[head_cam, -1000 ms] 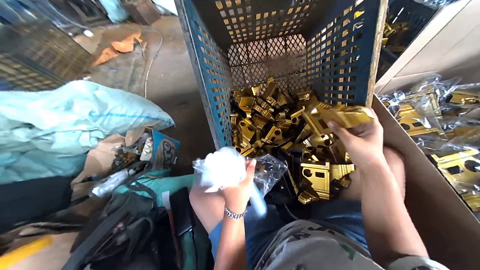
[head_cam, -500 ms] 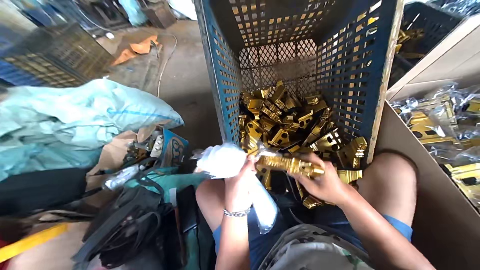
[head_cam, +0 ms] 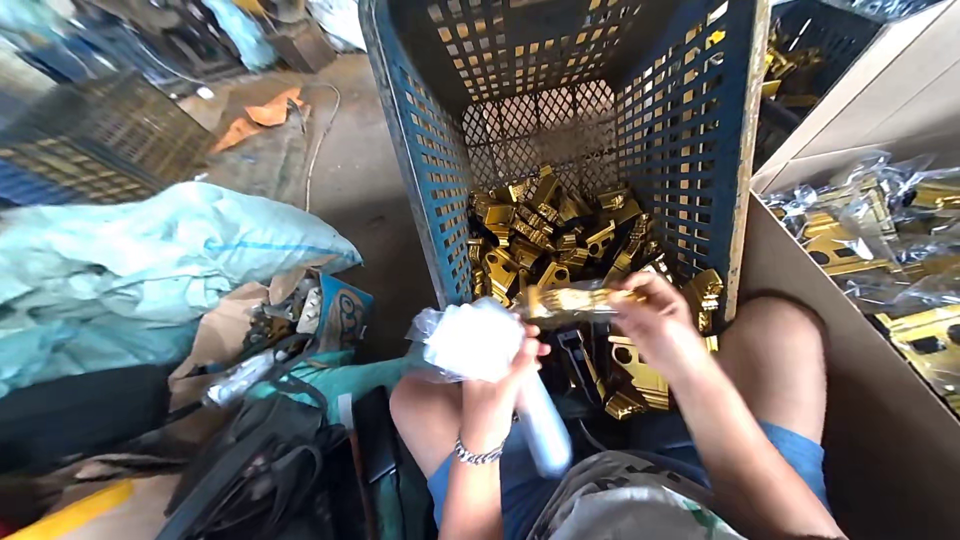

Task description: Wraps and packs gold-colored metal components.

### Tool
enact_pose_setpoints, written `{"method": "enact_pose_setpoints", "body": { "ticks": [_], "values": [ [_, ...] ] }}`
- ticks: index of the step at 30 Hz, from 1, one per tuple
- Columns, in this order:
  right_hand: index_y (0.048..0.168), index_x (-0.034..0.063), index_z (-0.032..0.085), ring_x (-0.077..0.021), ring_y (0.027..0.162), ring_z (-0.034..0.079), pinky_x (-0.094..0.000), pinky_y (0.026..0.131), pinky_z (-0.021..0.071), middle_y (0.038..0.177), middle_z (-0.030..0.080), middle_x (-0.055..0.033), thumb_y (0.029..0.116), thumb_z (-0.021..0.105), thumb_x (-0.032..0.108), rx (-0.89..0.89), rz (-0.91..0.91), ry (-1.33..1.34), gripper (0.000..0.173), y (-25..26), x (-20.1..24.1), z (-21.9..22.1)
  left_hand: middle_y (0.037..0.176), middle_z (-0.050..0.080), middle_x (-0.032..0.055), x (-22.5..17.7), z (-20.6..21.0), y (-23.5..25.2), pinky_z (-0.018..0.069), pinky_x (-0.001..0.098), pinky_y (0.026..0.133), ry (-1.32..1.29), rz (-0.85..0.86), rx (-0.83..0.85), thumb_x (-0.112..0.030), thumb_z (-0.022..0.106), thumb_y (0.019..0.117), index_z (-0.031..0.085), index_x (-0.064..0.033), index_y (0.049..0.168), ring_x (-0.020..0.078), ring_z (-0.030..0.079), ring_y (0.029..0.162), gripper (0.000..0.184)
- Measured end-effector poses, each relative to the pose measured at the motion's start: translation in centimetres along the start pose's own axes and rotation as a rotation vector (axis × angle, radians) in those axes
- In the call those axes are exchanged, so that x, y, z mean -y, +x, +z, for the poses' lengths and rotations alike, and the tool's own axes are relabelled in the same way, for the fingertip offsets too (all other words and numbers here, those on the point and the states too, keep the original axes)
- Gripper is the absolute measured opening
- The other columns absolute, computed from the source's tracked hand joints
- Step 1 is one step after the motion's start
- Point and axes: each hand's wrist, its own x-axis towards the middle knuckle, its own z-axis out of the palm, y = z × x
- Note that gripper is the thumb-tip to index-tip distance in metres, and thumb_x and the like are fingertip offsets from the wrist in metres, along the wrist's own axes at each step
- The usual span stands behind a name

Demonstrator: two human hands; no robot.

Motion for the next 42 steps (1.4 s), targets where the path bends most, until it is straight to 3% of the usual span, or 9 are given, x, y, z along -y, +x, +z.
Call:
{"method": "enact_pose_setpoints", "body": {
  "ticks": [3,5,9,14,19,25,32,37,42],
  "values": [
    [0.106,0.0079,0.068,-0.0202,0.084,0.075,-0.0328,0.069,0.0641,0.101,0.074,-0.0096,0.1069,0.041,0.029,-0.023,-0.005,0.566,0.035,2.4,3.5,-2.7,0.101,0.074,0.0079,-1.7,-0.7,-0.2,0.065,0.0364,0.079,0.095,-0.035,-0.18,0.002,0.065,0.0861,0.051,0.0046,0.123,0.0183,0.075,0.087,0.039],
    [0.122,0.0199,0.061,-0.0098,0.086,0.072,-0.0277,0.074,0.061,0.11,0.073,0.0027,0.11,0.026,0.049,0.088,0.109,0.08,0.047,1.9,3.4,-0.4,0.1,0.072,0.0054,0.0,-0.1,-0.5,0.062,0.029,0.085,0.267,0.005,-0.192,0.003,0.079,0.0764,0.051,0.0099,0.123,0.01,0.072,0.09,0.054],
    [0.107,-0.0017,0.07,-0.0044,0.084,0.069,-0.0239,0.08,0.0604,0.097,0.072,-0.0013,0.0973,0.066,0.012,0.536,0.135,-0.559,0.017,-0.2,0.7,3.9,0.098,0.071,0.0042,3.1,1.7,-0.4,0.0568,0.0224,0.089,0.395,0.187,-0.055,0.0,0.084,0.0719,0.061,0.013,0.109,0.0028,0.068,0.095,0.046],
    [0.098,0.0036,0.065,0.001,0.063,0.062,-0.0178,0.063,0.0564,0.076,0.064,0.0075,0.1031,0.057,0.014,0.549,0.34,-0.606,0.014,-1.7,0.6,2.3,0.101,0.074,0.0013,0.1,1.1,-0.6,0.0608,0.0258,0.084,0.173,-0.08,0.1,0.001,0.08,0.075,0.058,0.0043,0.122,0.0076,0.071,0.092,0.052],
    [0.081,0.012,0.06,-0.0066,0.057,0.068,-0.0246,0.059,0.0606,0.068,0.07,0.0053,0.087,0.075,0.003,0.53,0.469,-0.415,0.019,-3.0,-0.4,0.3,0.094,0.07,0.0313,2.4,-4.1,1.3,0.0552,0.05,0.086,1.163,0.49,-0.276,-0.017,0.076,0.0796,0.065,0.0205,0.102,0.0356,0.072,0.091,0.045],
    [0.079,0.0084,0.061,-0.0019,0.054,0.062,-0.0215,0.053,0.057,0.069,0.064,0.0066,0.0786,0.075,0.001,0.594,0.419,-0.485,0.017,-4.1,-1.8,2.5,0.086,0.072,-0.0005,0.8,-0.3,-2.3,0.0608,0.0274,0.079,0.287,-0.201,0.134,-0.004,0.088,0.0686,0.066,-0.0002,0.102,0.0074,0.07,0.08,0.04],
    [0.073,0.0066,0.057,-0.0033,0.057,0.061,-0.0238,0.059,0.055,0.063,0.061,0.0044,0.0942,0.07,0.016,0.522,0.227,-0.801,0.027,0.0,2.1,-0.9,0.077,0.068,-0.0067,0.7,-3.2,-1.5,0.0592,0.0223,0.073,0.281,-0.055,-0.136,0.012,0.074,0.0665,0.063,-0.0061,0.093,0.0035,0.067,0.074,0.034],
    [0.113,-0.0041,0.066,-0.0111,0.076,0.067,-0.0296,0.071,0.0587,0.094,0.071,-0.01,0.0944,0.072,0.028,0.751,0.302,-0.897,0.038,0.1,2.8,0.6,0.079,0.068,-0.0026,1.2,-0.2,-1.2,0.0593,0.0251,0.074,0.229,-0.045,-0.06,0.006,0.082,0.0699,0.064,-0.0027,0.095,0.0065,0.067,0.075,0.032],
    [0.097,-0.0031,0.067,-0.0011,0.065,0.064,-0.0202,0.064,0.0567,0.077,0.067,-0.0005,0.0983,0.063,0.012,0.63,0.144,-0.748,0.016,-0.6,2.0,0.0,0.076,0.068,-0.0016,2.0,1.4,-0.8,0.0601,0.0255,0.073,0.04,-0.142,-0.053,0.011,0.074,0.0725,0.06,-0.0029,0.095,0.0075,0.067,0.073,0.03]
  ]
}}
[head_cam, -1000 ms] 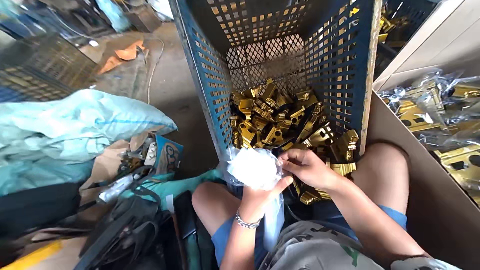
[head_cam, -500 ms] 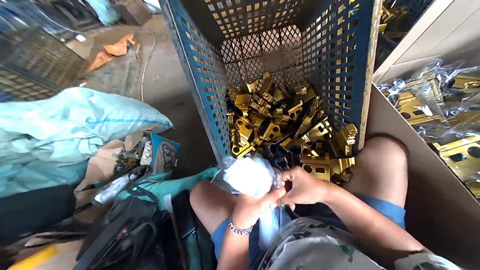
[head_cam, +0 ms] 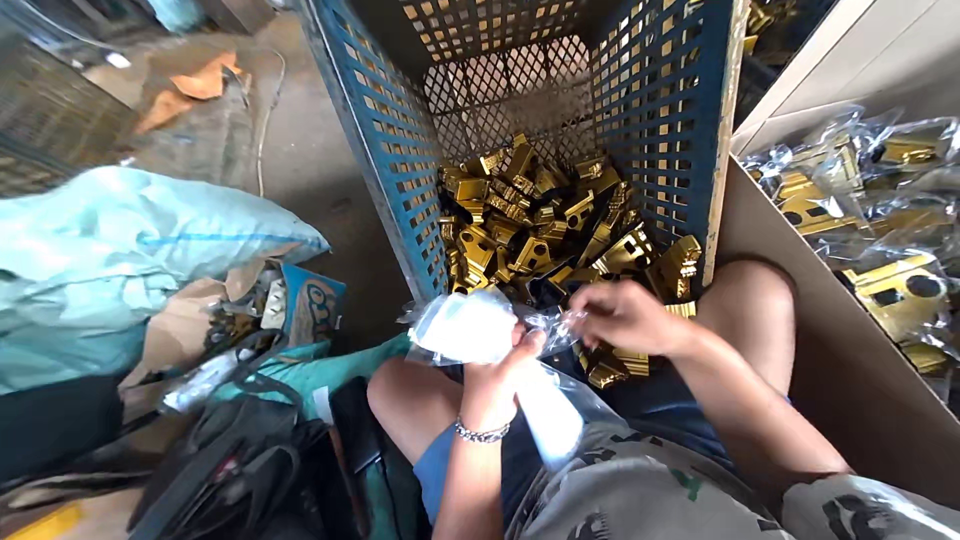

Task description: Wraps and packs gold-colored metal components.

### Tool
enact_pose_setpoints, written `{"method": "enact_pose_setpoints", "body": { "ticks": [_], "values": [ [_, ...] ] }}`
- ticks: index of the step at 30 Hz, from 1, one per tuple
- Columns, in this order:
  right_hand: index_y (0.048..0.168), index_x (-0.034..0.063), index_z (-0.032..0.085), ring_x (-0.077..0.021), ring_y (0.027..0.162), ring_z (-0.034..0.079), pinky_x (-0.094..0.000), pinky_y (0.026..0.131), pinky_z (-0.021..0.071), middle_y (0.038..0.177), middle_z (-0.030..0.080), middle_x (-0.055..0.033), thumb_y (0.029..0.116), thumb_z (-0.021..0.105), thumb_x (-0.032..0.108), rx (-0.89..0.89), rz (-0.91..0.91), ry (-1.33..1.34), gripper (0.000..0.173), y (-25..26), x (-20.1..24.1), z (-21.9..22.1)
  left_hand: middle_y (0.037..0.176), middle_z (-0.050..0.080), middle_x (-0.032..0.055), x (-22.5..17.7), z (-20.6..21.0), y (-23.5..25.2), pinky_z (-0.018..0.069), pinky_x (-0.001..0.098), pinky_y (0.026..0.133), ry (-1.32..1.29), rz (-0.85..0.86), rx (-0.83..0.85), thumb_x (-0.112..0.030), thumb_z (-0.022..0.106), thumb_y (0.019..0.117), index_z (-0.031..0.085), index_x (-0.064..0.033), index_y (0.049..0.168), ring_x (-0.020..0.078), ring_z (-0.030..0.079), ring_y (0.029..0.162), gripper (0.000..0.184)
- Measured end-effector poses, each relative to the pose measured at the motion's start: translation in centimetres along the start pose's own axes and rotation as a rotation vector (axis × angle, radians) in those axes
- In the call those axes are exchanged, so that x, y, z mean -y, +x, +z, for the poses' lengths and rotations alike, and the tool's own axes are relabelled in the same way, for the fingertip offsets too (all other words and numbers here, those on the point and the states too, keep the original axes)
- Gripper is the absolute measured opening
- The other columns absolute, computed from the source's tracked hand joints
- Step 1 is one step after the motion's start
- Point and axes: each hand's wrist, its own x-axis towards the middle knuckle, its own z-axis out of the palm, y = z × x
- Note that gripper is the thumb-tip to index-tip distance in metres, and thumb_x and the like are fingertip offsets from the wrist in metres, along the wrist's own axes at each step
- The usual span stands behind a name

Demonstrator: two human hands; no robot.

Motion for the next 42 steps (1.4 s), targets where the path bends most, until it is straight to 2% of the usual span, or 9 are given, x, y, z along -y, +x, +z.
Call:
{"method": "enact_pose_setpoints", "body": {
  "ticks": [3,8,14,16,19,25,30,37,42],
  "values": [
    [0.102,-0.0008,0.069,-0.0064,0.076,0.067,-0.0239,0.072,0.0585,0.089,0.071,-0.0043,0.0976,0.066,0.017,-0.144,-0.015,-0.224,0.019,-2.5,-1.3,-1.7,0.08,0.065,-0.0047,0.7,-1.1,0.6,0.0575,0.0218,0.076,0.228,0.163,-0.071,0.006,0.075,0.0724,0.06,-0.0015,0.096,0.0037,0.065,0.077,0.029],
    [0.101,0.0015,0.076,-0.0518,0.101,0.063,-0.0683,0.08,0.0487,0.104,0.067,-0.0263,0.0931,0.07,0.033,-0.255,-0.08,-1.117,0.033,-5.6,-7.9,0.9,0.092,0.072,0.0059,1.1,-0.8,1.7,0.0599,0.0281,0.076,0.195,0.234,-0.151,0.001,0.073,0.0809,0.059,0.0061,0.112,0.0117,0.07,0.083,0.034],
    [0.096,-0.0031,0.076,-0.0392,0.117,0.058,-0.0519,0.099,0.049,0.12,0.063,-0.0262,0.0926,0.067,0.011,-0.482,-0.039,-0.512,0.017,-4.1,-6.4,-2.0,0.096,0.071,0.0046,0.8,-0.5,1.7,0.0605,0.0263,0.08,0.2,0.27,-0.221,-0.001,0.079,0.0779,0.055,0.0066,0.118,0.0088,0.07,0.087,0.048],
    [0.107,0.0024,0.071,-0.0125,0.11,0.062,-0.0279,0.088,0.0568,0.124,0.061,-0.0079,0.0971,0.061,0.015,-0.624,0.06,-0.046,0.018,-3.9,-3.2,-3.6,0.102,0.07,0.0068,0.6,-0.9,1.6,0.0591,0.0263,0.088,0.231,0.26,-0.214,-0.001,0.081,0.0767,0.054,0.0099,0.122,0.0088,0.069,0.095,0.054],
    [0.122,0.024,0.057,-0.0092,0.094,0.069,-0.0322,0.079,0.062,0.112,0.069,0.007,0.0978,0.061,0.027,-0.425,-0.049,0.363,0.025,-3.7,0.6,-4.5,0.105,0.07,0.0066,0.2,-0.9,1.4,0.058,0.025,0.092,0.285,0.254,-0.181,-0.003,0.084,0.0749,0.053,0.0115,0.123,0.0069,0.069,0.098,0.059],
    [0.127,0.001,0.05,-0.0018,0.095,0.065,-0.0208,0.086,0.0556,0.106,0.066,-0.0036,0.0956,0.069,0.024,0.099,0.015,-0.09,0.043,1.2,1.9,-0.9,0.096,0.071,0.006,-1.5,0.8,0.4,0.0596,0.0253,0.082,0.059,0.041,-0.095,0.004,0.072,0.0831,0.056,0.0058,0.116,0.0084,0.07,0.089,0.037],
    [0.11,-0.0034,0.067,-0.046,0.092,0.07,-0.0578,0.073,0.0588,0.116,0.065,-0.0312,0.0849,0.069,0.004,-0.086,-0.289,-0.712,0.026,3.1,-0.7,5.7,0.091,0.072,0.0024,-2.7,0.9,0.4,0.059,0.0241,0.084,0.052,0.193,-0.192,0.009,0.07,0.0831,0.058,0.0044,0.108,0.0063,0.07,0.086,0.028],
    [0.151,-0.0008,0.034,-0.024,0.131,0.055,-0.0369,0.11,0.0463,0.145,0.052,-0.0216,0.0845,0.08,0.013,0.09,0.242,-0.04,0.082,6.5,1.0,5.0,0.103,0.07,0.0271,0.4,-2.0,2.2,0.0542,0.0297,0.095,0.816,0.714,-0.372,-0.024,0.086,0.076,0.061,0.0234,0.109,0.0188,0.07,0.1,0.062],
    [0.127,-0.0025,0.056,-0.0116,0.106,0.063,-0.0271,0.092,0.0535,0.12,0.062,-0.0132,0.0874,0.076,0.012,-0.182,0.143,0.2,0.046,5.5,0.3,5.4,0.108,0.07,0.0141,0.0,-1.0,0.4,0.0555,0.0237,0.095,0.487,0.493,-0.218,-0.011,0.086,0.076,0.055,0.02,0.118,0.0055,0.067,0.104,0.061]
  ]
}}
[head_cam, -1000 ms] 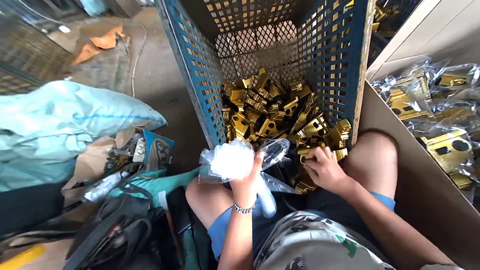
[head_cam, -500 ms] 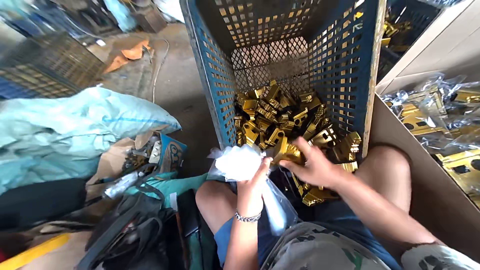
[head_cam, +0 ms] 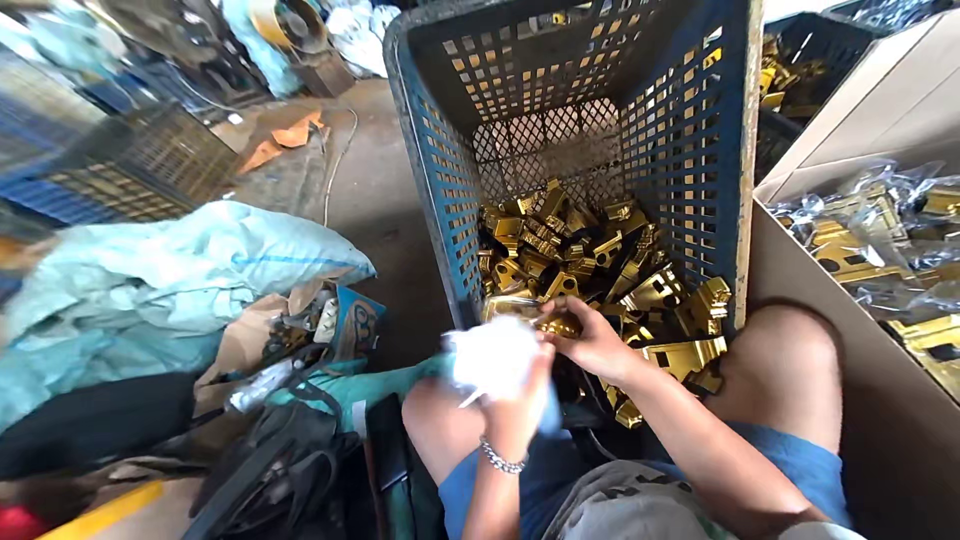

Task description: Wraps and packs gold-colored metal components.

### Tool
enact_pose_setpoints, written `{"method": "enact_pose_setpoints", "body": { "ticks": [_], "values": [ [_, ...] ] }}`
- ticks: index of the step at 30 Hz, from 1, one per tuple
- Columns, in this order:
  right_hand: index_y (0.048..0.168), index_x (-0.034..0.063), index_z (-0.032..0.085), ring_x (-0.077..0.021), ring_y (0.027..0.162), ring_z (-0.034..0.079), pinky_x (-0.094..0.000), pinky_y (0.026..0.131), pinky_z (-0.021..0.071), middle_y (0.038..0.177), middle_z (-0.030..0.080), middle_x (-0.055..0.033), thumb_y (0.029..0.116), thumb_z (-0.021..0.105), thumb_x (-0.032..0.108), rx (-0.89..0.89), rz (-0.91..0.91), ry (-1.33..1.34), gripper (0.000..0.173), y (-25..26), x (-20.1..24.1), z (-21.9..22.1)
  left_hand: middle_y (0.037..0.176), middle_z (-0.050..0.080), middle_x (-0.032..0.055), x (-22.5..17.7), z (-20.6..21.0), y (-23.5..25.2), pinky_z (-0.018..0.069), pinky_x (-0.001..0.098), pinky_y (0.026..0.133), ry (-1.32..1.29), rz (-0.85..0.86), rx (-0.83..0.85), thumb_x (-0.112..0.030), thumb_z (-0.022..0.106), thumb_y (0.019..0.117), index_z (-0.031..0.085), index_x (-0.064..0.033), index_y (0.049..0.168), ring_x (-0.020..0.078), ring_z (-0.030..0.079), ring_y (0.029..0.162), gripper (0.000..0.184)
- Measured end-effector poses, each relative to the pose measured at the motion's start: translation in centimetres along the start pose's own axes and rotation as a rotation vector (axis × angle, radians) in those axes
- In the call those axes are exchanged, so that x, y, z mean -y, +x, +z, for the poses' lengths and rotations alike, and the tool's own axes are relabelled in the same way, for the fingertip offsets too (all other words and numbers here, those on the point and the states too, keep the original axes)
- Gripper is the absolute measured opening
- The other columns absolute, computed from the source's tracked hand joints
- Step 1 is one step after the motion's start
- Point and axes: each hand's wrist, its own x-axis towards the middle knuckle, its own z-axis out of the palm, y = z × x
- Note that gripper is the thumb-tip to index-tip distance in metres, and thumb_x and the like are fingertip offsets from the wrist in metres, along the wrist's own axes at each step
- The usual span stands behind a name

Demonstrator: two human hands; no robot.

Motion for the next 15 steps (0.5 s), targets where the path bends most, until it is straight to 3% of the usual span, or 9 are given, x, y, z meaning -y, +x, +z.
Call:
{"method": "enact_pose_setpoints", "body": {
  "ticks": [2,4,7,9,10,11,12,13,15],
  "values": [
    [0.11,0.0019,0.055,-0.0077,0.089,0.064,-0.0258,0.081,0.0557,0.1,0.063,-0.0057,0.0859,0.074,0.01,-0.13,-0.049,0.093,0.032,-0.1,-0.3,-0.5,0.103,0.073,0.0067,-0.7,0.7,-0.9,0.058,0.0235,0.092,-0.126,0.032,0.151,-0.01,0.084,0.0791,0.061,0.0144,0.113,0.0038,0.069,0.098,0.048],
    [0.097,0.0088,0.061,-0.0095,0.08,0.067,-0.029,0.073,0.0588,0.088,0.067,-0.002,0.0937,0.06,0.007,-0.222,-0.162,0.489,0.004,-0.7,-0.5,-3.4,0.101,0.074,0.0053,-1.3,0.0,0.1,0.063,0.0305,0.081,-0.352,-0.129,0.151,-0.001,0.071,0.0851,0.057,0.0097,0.116,0.0113,0.073,0.087,0.036],
    [0.1,0.0101,0.073,-0.0165,0.078,0.073,-0.0327,0.065,0.0619,0.09,0.075,-0.0063,0.1,0.05,0.045,-0.155,-0.447,1.231,0.042,-0.7,-0.1,-8.5,0.102,0.074,0.0072,-1.7,-1.7,1.9,0.0637,0.034,0.08,-0.382,-0.315,0.099,0.0,0.06,0.0875,0.05,0.0066,0.122,0.0156,0.074,0.087,0.036],
    [0.111,0.0184,0.068,-0.0102,0.085,0.071,-0.0291,0.071,0.0604,0.1,0.073,0.0015,0.1027,0.028,0.067,-0.113,-0.278,0.861,0.064,-1.0,0.9,-7.7,0.104,0.071,0.0076,-0.8,-0.8,1.2,0.0587,0.0246,0.09,-0.143,-0.186,0.132,-0.002,0.079,0.08,0.053,0.015,0.121,0.006,0.069,0.096,0.051],
    [0.118,0.0143,0.064,-0.0118,0.091,0.07,-0.0315,0.077,0.06,0.107,0.072,-0.0002,0.1066,0.026,0.06,0.006,-0.223,0.57,0.061,-1.1,1.2,-6.3,0.103,0.072,0.01,0.0,0.2,0.9,0.0568,0.0226,0.092,-0.039,-0.055,0.145,-0.008,0.086,0.0746,0.058,0.0175,0.116,0.0044,0.068,0.098,0.057],
    [0.119,0.0033,0.064,-0.0127,0.094,0.068,-0.0321,0.083,0.0589,0.107,0.071,-0.0046,0.1092,0.039,0.036,0.112,-0.207,0.338,0.042,-1.2,1.3,-4.9,0.102,0.072,0.0115,0.6,1.2,0.7,0.0561,0.0225,0.093,-0.005,0.041,0.152,-0.011,0.089,0.071,0.061,0.0175,0.111,0.0045,0.068,0.098,0.057],
    [0.114,-0.0016,0.066,-0.0086,0.091,0.068,-0.028,0.084,0.0593,0.103,0.07,-0.0039,0.1045,0.053,0.02,0.16,-0.176,0.146,0.027,-1.4,1.6,-3.8,0.1,0.072,0.0109,0.6,1.8,0.3,0.0566,0.0233,0.091,-0.056,0.025,0.172,-0.006,0.088,0.0672,0.061,0.0167,0.11,0.0052,0.069,0.097,0.055],
    [0.106,-0.0009,0.069,-0.0046,0.084,0.068,-0.0243,0.08,0.0596,0.094,0.071,-0.0007,0.0983,0.064,0.013,0.148,-0.144,0.042,0.016,-1.7,1.7,-3.3,0.101,0.072,0.0079,-0.2,1.8,0.1,0.0581,0.0241,0.09,-0.149,-0.078,0.211,-0.002,0.088,0.0654,0.06,0.0142,0.112,0.0054,0.069,0.096,0.057],
    [0.096,0.0035,0.067,0.0011,0.066,0.062,-0.0181,0.065,0.0553,0.078,0.066,0.0063,0.0989,0.064,0.013,0.113,-0.076,-0.036,0.011,-2.1,1.5,-3.6,0.097,0.074,0.0007,-2.3,1.0,0.2,0.0607,0.0264,0.086,-0.341,-0.33,0.336,0.002,0.087,0.068,0.059,0.005,0.115,0.006,0.071,0.091,0.055]
  ]
}}
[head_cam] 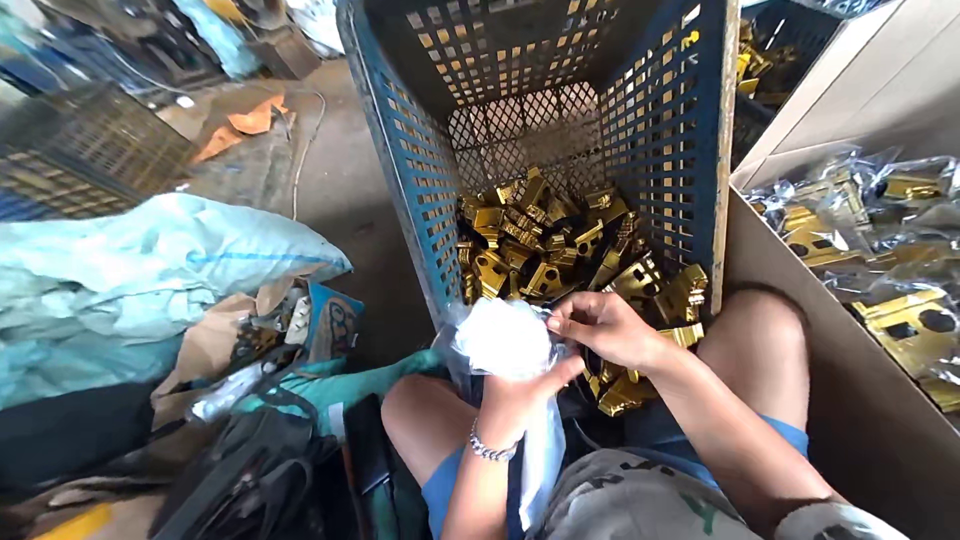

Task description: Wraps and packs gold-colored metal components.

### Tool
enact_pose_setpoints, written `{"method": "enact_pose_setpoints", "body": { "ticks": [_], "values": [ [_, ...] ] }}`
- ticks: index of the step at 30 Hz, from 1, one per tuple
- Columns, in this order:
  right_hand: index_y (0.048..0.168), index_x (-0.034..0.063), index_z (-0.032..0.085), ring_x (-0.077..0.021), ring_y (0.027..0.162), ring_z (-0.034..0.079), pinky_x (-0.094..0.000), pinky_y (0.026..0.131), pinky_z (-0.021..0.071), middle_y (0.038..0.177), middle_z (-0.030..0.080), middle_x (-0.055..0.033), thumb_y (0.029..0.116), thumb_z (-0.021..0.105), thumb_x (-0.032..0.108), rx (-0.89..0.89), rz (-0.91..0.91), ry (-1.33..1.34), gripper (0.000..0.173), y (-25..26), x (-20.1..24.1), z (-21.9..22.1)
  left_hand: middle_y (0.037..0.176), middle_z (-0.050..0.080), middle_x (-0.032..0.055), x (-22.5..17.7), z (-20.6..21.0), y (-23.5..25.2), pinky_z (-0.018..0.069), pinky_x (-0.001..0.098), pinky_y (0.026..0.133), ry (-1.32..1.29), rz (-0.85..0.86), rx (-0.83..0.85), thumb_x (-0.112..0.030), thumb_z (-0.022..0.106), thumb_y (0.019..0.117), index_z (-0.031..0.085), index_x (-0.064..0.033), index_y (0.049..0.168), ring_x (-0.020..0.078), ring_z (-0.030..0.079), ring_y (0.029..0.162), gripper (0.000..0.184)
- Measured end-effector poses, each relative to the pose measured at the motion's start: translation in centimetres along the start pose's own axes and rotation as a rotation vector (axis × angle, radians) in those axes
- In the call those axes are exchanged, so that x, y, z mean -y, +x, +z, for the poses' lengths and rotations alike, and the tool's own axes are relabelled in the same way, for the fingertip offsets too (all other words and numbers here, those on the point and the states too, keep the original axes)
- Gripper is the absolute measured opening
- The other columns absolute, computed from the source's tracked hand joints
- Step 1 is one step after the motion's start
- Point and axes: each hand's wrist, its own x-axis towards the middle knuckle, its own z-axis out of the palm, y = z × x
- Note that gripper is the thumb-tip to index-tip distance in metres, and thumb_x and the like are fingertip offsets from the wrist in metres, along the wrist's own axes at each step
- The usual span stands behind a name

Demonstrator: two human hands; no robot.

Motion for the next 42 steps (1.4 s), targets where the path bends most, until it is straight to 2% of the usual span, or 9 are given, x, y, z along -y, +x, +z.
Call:
{"method": "enact_pose_setpoints", "body": {
  "ticks": [6,15,18,20,23,30,34,37,42],
  "values": [
    [0.088,0.0082,0.064,-0.0044,0.055,0.064,-0.0229,0.056,0.0587,0.069,0.065,0.0064,0.0968,0.067,0.011,0.091,0.161,0.181,0.01,-3.0,-2.6,1.0,0.096,0.072,0.0221,3.8,-4.8,2.0,0.0567,0.0328,0.087,0.658,0.404,-0.291,-0.008,0.073,0.0801,0.062,0.0213,0.107,0.0167,0.072,0.092,0.041],
    [0.071,0.0118,0.057,0.001,0.046,0.055,-0.0183,0.045,0.0482,0.059,0.061,0.0077,0.0801,0.085,0.019,0.042,-0.012,-0.073,0.031,-3.4,-1.7,-0.9,0.074,0.065,-0.0101,2.2,-3.5,-1.1,0.0561,0.0199,0.071,0.12,0.009,0.015,0.007,0.075,0.0703,0.064,-0.011,0.085,0.0002,0.063,0.072,0.025],
    [0.11,-0.0023,0.07,-0.0259,0.093,0.069,-0.0426,0.083,0.0583,0.104,0.071,-0.0147,0.0883,0.078,0.012,-0.122,0.105,-0.66,0.027,-1.3,-2.8,-5.5,0.083,0.068,-0.0058,2.5,-4.8,0.0,0.058,0.0221,0.076,0.209,0.069,-0.191,0.007,0.072,0.0718,0.061,-0.0014,0.096,0.0028,0.067,0.08,0.028],
    [0.153,0.0082,0.047,-0.0446,0.145,0.036,-0.0672,0.11,0.034,0.159,0.041,-0.0157,0.0877,0.07,-0.005,0.163,0.308,-1.005,0.07,1.3,-4.5,-6.7,0.096,0.074,0.0022,2.2,-4.7,0.6,0.0593,0.0256,0.08,0.165,0.092,-0.194,0.007,0.068,0.0763,0.059,0.0064,0.109,0.0082,0.071,0.089,0.034],
    [0.156,0.0125,0.042,-0.0444,0.148,0.03,-0.0716,0.11,0.0302,0.157,0.044,-0.0154,0.0806,0.076,-0.006,0.306,0.342,-1.123,0.085,3.9,-7.4,-7.9,0.095,0.074,0.0043,2.0,-3.5,1.5,0.0591,0.0246,0.076,0.041,0.163,-0.23,0.006,0.065,0.0797,0.06,0.0051,0.106,0.0088,0.071,0.084,0.026],
    [0.109,0.007,0.075,-0.0432,0.141,0.035,-0.0706,0.11,0.0256,0.149,0.047,-0.0165,0.0733,0.09,0.025,0.176,0.195,-0.941,0.043,1.9,-2.8,-10.5,0.092,0.071,0.0016,1.4,-3.2,1.4,0.0598,0.0249,0.08,0.048,0.121,-0.411,0.002,0.076,0.0803,0.058,0.0061,0.113,0.0064,0.069,0.084,0.037],
    [0.096,0.0103,0.068,-0.0134,0.121,0.062,-0.0353,0.097,0.055,0.131,0.066,-0.0022,0.0785,0.069,0.014,-0.283,-0.057,-0.089,0.018,-1.5,-2.3,-9.6,0.092,0.07,0.0016,2.4,-2.6,1.5,0.06,0.0244,0.077,0.036,0.085,-0.395,0.002,0.076,0.0807,0.055,0.0058,0.116,0.0064,0.068,0.081,0.041],
    [0.109,0.0265,0.06,-0.0092,0.087,0.07,-0.0317,0.074,0.0609,0.099,0.072,0.0072,0.0883,0.061,0.026,-0.433,-0.084,0.319,0.021,-2.4,-1.0,-7.3,0.098,0.07,0.0029,2.8,-1.5,1.7,0.0594,0.0237,0.083,0.065,0.078,-0.36,0.001,0.076,0.0816,0.054,0.008,0.12,0.0057,0.069,0.088,0.045],
    [0.127,0.0073,0.045,-0.0034,0.099,0.068,-0.0238,0.086,0.0601,0.112,0.067,0.0035,0.0864,0.078,0.013,0.119,-0.023,0.036,0.053,-2.9,-0.7,-3.0,0.099,0.071,0.0041,2.1,-0.3,1.5,0.0581,0.024,0.089,0.079,0.112,-0.31,0.001,0.079,0.0797,0.056,0.0104,0.118,0.0048,0.069,0.094,0.045]
  ]
}}
